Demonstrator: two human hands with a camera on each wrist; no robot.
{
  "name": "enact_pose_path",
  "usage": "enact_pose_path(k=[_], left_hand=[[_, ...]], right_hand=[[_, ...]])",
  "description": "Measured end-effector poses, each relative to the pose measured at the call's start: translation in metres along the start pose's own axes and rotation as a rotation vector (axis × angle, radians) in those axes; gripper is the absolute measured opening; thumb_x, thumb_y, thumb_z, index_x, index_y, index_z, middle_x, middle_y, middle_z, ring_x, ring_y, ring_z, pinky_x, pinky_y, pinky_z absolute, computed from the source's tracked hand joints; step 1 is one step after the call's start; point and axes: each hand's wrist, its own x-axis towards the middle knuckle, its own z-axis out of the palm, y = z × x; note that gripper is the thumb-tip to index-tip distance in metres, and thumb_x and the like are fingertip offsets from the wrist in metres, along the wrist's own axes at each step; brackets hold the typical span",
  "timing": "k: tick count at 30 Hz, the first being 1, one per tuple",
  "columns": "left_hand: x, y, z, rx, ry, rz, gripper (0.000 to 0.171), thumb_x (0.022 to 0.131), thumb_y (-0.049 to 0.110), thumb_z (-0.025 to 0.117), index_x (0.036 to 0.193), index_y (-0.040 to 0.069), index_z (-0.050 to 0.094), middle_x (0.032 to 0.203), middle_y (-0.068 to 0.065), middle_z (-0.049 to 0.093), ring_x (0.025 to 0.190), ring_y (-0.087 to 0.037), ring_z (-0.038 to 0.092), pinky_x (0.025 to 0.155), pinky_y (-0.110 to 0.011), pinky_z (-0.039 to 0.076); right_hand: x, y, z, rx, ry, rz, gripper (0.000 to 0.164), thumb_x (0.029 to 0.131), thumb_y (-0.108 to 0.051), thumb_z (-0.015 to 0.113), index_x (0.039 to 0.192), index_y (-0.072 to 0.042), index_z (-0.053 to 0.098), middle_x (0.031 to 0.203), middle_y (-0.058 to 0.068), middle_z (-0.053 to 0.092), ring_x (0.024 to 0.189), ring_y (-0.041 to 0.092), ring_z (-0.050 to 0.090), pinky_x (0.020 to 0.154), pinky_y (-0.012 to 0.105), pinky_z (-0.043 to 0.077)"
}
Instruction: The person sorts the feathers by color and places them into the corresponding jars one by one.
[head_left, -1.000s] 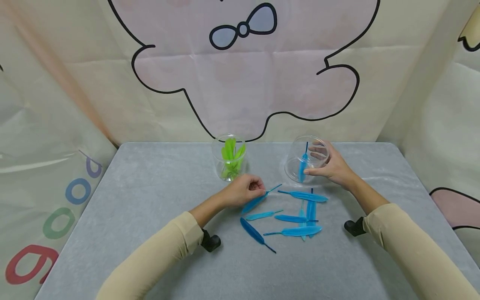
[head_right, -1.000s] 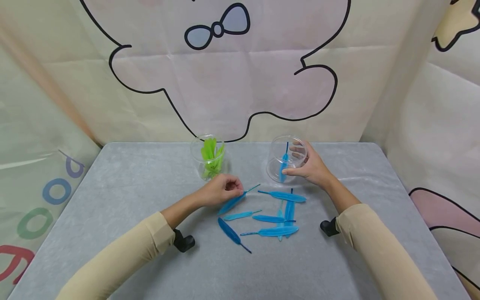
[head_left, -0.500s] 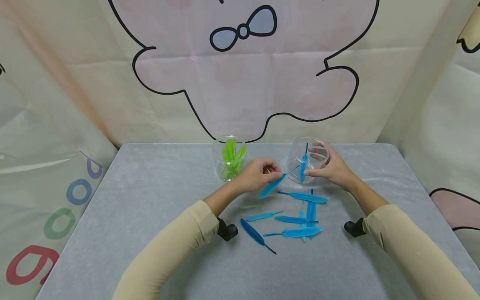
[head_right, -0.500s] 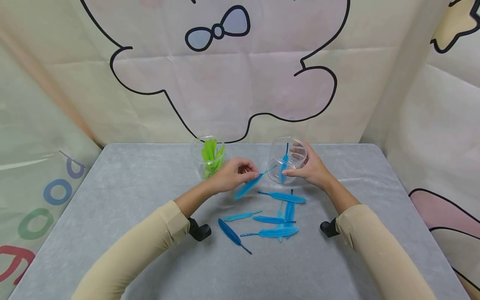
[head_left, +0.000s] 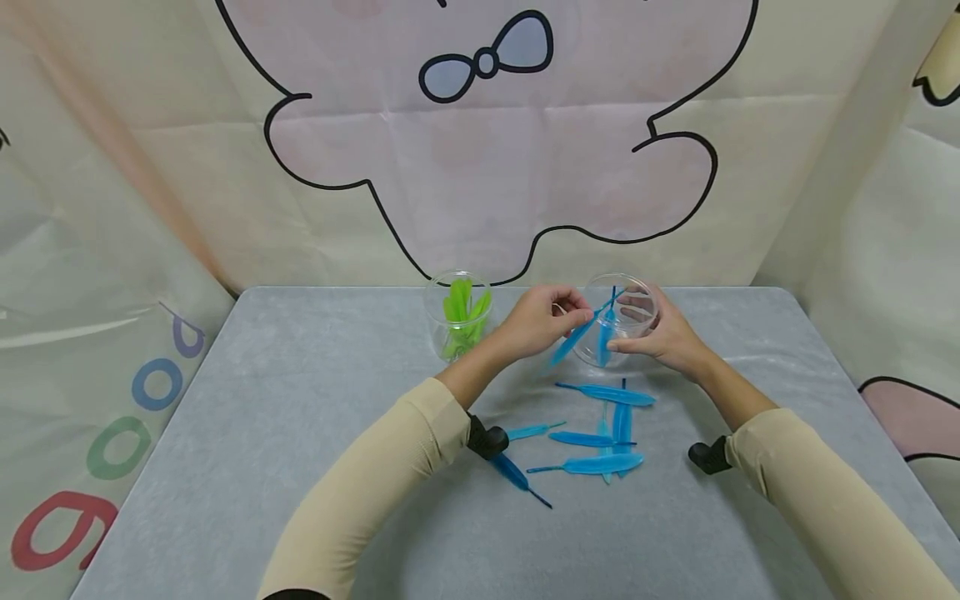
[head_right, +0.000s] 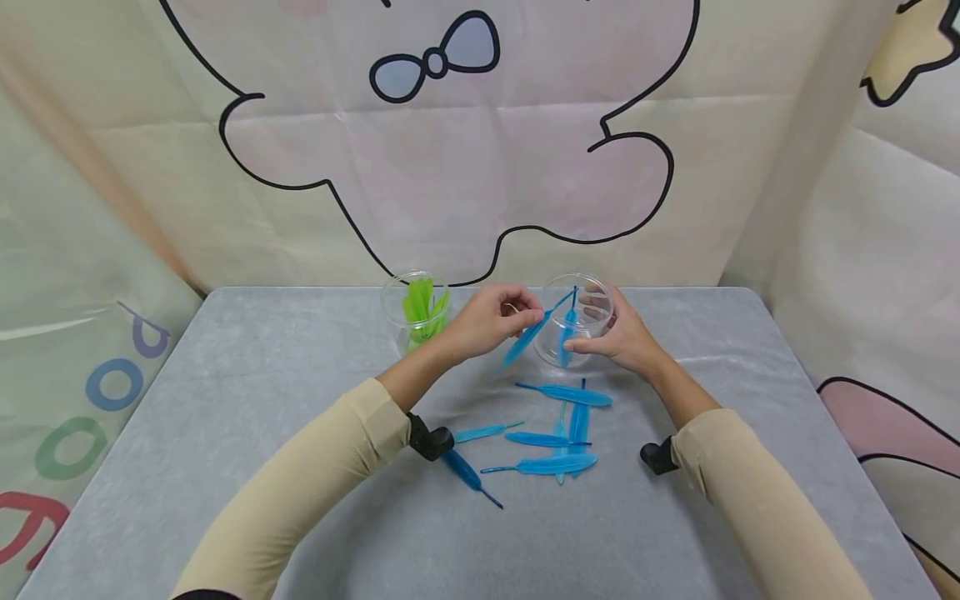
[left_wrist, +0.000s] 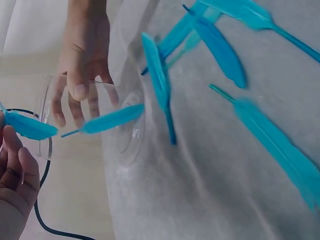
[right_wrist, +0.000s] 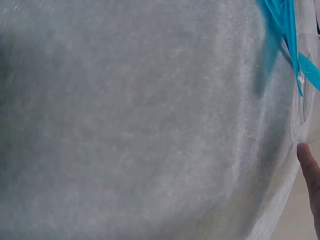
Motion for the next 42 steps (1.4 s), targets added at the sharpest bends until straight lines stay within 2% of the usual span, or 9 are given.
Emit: enact_pose_path(k=[7, 22, 28, 34, 39, 42], left_hand=[[0.013, 0.009, 0.004, -0.019, 0.055, 0.008, 0.012, 0.099, 0.016, 0.064, 0.102, 0.005, 0.067, 0.089, -0.005, 0.065, 0.077, -0.022, 0.064, 0.068, -0.021, 0.052], [0.034, 0.022, 0.016, -0.124, 0.213, 0.136, 0.012, 0.099, 0.014, 0.063, 0.101, 0.003, 0.068, 0.086, -0.004, 0.064, 0.075, -0.017, 0.061, 0.067, -0.022, 0.051], [0.042, 0.023, 0.022, -0.147, 0.262, 0.173, 0.011, 0.099, 0.012, 0.064, 0.101, 0.002, 0.069, 0.088, -0.004, 0.065, 0.08, -0.02, 0.064, 0.07, -0.02, 0.051], [0.048, 0.023, 0.027, -0.13, 0.286, 0.19, 0.011, 0.098, 0.012, 0.064, 0.102, 0.003, 0.069, 0.091, -0.004, 0.066, 0.081, -0.01, 0.06, 0.074, -0.018, 0.051], [0.052, 0.022, 0.03, -0.122, 0.337, 0.209, 0.011, 0.099, 0.013, 0.064, 0.102, 0.004, 0.069, 0.091, -0.004, 0.066, 0.081, -0.008, 0.06, 0.074, -0.017, 0.051], [0.056, 0.019, 0.033, -0.134, 0.364, 0.219, 0.011, 0.099, 0.013, 0.063, 0.102, 0.004, 0.069, 0.091, -0.005, 0.066, 0.08, -0.008, 0.06, 0.075, -0.017, 0.051]], right_hand=[[-0.001, -0.001, 0.0, 0.013, -0.01, -0.003, 0.09, 0.082, -0.009, 0.082, 0.152, -0.013, 0.025, 0.152, 0.018, 0.039, 0.141, 0.04, 0.037, 0.099, 0.056, 0.045], [-0.001, 0.002, -0.002, 0.024, -0.02, 0.002, 0.094, 0.084, -0.007, 0.08, 0.156, -0.013, 0.02, 0.153, 0.02, 0.037, 0.141, 0.041, 0.037, 0.101, 0.06, 0.042], [-0.002, 0.001, -0.002, 0.028, -0.018, 0.007, 0.095, 0.083, -0.008, 0.081, 0.155, -0.016, 0.02, 0.153, 0.02, 0.036, 0.141, 0.04, 0.037, 0.103, 0.059, 0.041], [-0.002, 0.001, -0.004, 0.023, -0.028, 0.01, 0.094, 0.084, -0.008, 0.081, 0.155, -0.016, 0.02, 0.153, 0.019, 0.036, 0.141, 0.04, 0.037, 0.102, 0.058, 0.042], [-0.001, 0.0, -0.004, 0.017, -0.031, 0.006, 0.094, 0.083, -0.008, 0.081, 0.155, -0.014, 0.021, 0.153, 0.018, 0.038, 0.141, 0.038, 0.037, 0.102, 0.054, 0.043], [-0.001, -0.002, -0.003, 0.017, -0.029, 0.005, 0.095, 0.083, -0.009, 0.082, 0.155, -0.014, 0.021, 0.153, 0.019, 0.037, 0.141, 0.039, 0.037, 0.102, 0.057, 0.042]])
